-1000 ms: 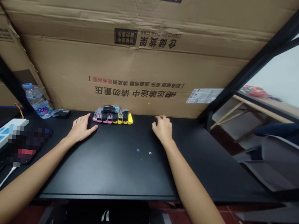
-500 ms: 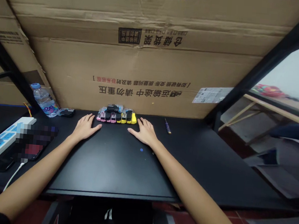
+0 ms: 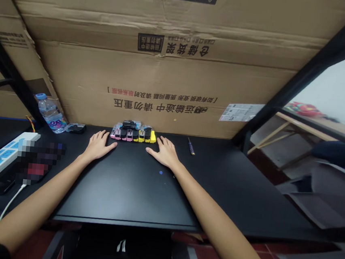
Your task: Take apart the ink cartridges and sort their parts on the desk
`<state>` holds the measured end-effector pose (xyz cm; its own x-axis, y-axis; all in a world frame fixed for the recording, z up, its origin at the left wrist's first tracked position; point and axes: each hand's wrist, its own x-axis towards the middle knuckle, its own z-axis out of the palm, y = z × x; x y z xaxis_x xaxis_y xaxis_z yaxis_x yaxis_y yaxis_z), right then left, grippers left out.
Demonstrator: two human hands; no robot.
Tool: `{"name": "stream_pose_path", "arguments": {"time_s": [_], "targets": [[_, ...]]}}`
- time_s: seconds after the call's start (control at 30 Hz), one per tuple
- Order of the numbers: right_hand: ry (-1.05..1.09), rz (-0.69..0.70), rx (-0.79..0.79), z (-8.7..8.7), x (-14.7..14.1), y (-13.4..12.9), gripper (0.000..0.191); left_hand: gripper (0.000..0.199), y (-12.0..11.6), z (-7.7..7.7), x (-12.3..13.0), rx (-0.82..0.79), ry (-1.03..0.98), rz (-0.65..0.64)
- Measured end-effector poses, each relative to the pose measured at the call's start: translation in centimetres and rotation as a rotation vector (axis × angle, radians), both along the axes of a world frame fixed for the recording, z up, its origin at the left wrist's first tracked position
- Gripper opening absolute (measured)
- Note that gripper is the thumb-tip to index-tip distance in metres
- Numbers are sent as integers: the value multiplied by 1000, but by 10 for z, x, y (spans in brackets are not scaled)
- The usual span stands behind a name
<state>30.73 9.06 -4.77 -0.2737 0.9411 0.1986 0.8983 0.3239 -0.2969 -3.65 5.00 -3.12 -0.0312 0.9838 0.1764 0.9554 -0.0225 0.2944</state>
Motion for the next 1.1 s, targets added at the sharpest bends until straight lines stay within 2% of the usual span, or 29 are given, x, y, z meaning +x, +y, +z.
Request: {"name": "stream_pose_path", "arguments": {"time_s": [0.67, 1.1], "targets": [[-72, -11, -37, 5, -1, -2, 102, 81, -1, -2, -1, -19, 89, 0], [-40, -8, -2, -1, 1, 3, 102, 80, 0, -2, -2, -2, 77, -14]]}}
